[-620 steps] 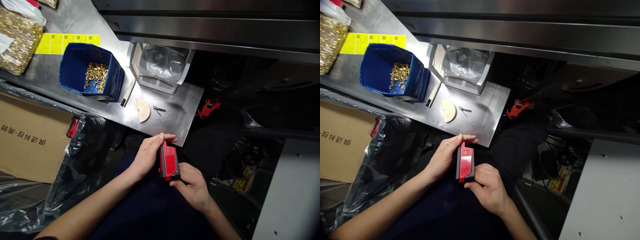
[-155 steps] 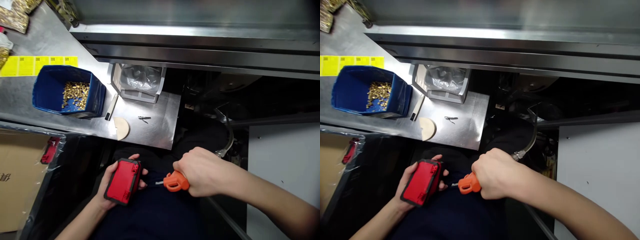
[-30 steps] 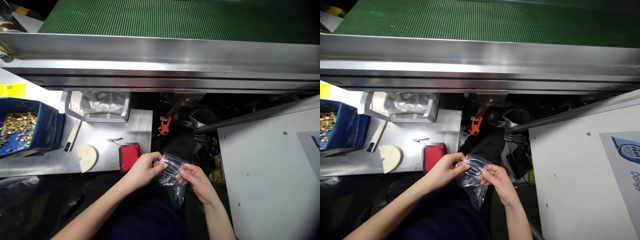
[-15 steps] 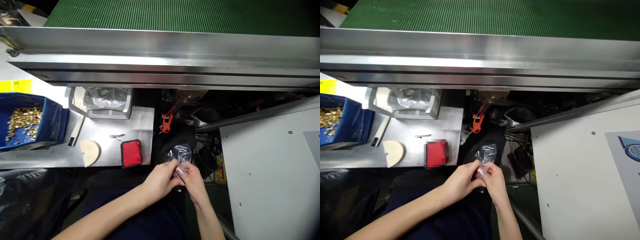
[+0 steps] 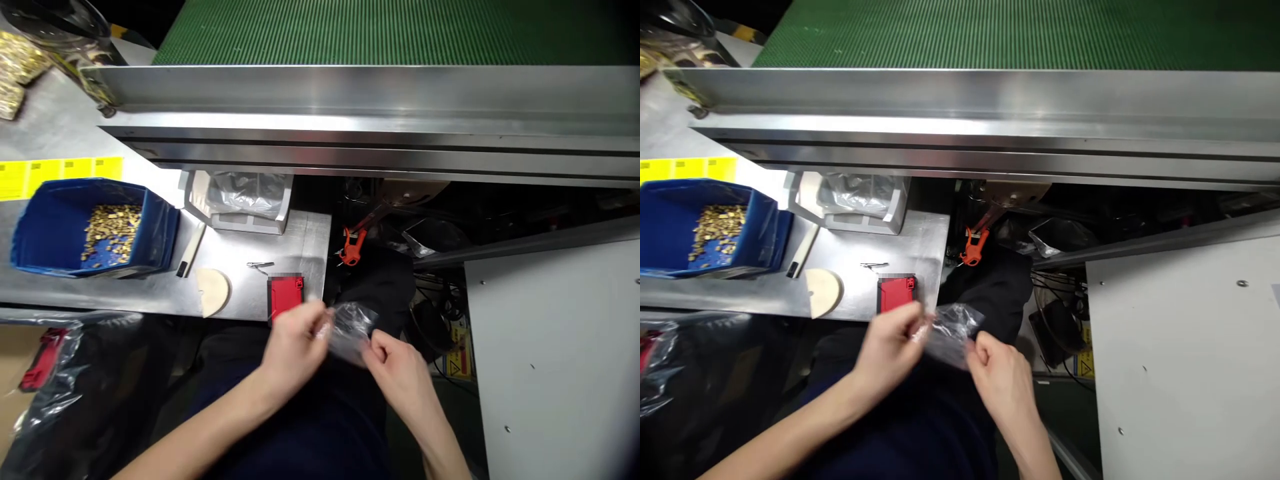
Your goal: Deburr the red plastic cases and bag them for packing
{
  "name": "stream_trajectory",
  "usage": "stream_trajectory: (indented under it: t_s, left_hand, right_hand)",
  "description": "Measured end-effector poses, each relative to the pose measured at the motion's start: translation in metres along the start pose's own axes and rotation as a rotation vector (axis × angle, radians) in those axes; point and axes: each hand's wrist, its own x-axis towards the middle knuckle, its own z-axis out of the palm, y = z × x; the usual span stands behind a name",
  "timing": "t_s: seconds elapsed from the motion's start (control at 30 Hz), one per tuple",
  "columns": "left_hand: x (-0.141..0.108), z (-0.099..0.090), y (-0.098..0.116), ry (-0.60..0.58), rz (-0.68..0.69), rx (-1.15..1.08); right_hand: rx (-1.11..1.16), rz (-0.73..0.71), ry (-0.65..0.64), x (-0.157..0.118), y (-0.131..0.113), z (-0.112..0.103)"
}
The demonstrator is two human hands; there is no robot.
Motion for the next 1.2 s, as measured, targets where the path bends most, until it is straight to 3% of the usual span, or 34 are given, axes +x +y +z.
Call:
stream_trajectory:
  t_s: [0.07,0.1,0.17,0.23,0.33,0.4,0.47,0.63,0.8,0.9,0.97,1.07,1.13,1.2]
  left_hand:
    - [-0.012,-0.017,-0.003,0.078,-0.061,-0.012]
    - [-0.02,-0.025,-0.005,0.058,-0.076,-0.026]
    - [-0.038,-0.04,-0.012,-0.117,-0.093,-0.042]
    - [-0.057,-0.052,-0.023,-0.36,-0.162,-0.041]
    - [-0.086,-0.07,-0.047,-0.53,-0.38,-0.142]
    - [-0.103,-0.082,-0.066,-0.509,-0.526,-0.324]
    - [-0.119,-0.092,-0.085,-0.442,-0.624,-0.488]
    - [-0.136,-0.096,-0.108,-0.264,-0.654,-0.516]
    - [-0.125,-0.085,-0.105,-0.153,-0.644,-0.405]
    - [-0.117,-0.082,-0.099,-0.127,-0.629,-0.324]
    - [-0.111,-0.08,-0.094,-0.099,-0.597,-0.222]
    - [-0.098,-0.075,-0.083,-0.066,-0.515,-0.039]
    - [-0.087,-0.07,-0.076,-0.068,-0.468,0.075]
    - [-0.076,-0.065,-0.07,-0.075,-0.429,0.172]
  right_hand:
    - [-0.084,-0.061,0.051,-0.002,-0.005,0.006]
    - [-0.075,-0.122,0.074,-0.002,-0.01,0.012]
    - [0.041,-0.205,0.075,0.0,-0.025,0.026]
    - [0.188,-0.184,-0.001,0.007,-0.044,0.041]
    - [0.339,-0.175,-0.311,0.022,-0.065,0.057]
    - [0.447,-0.206,-0.596,0.03,-0.066,0.061]
    - [0.652,-0.128,-0.747,0.034,-0.059,0.064]
    - [1.038,0.229,-0.512,0.037,-0.04,0.091]
    - [1.217,0.308,-0.393,0.044,-0.053,0.129]
    - [1.271,0.275,-0.238,0.051,-0.058,0.134]
    - [1.27,0.223,-0.12,0.054,-0.058,0.125]
    - [1.198,0.106,0.055,0.046,-0.057,0.091]
    - [0.982,-0.053,0.172,0.031,-0.059,0.061]
    - [0.658,-0.258,0.189,0.01,-0.061,0.034]
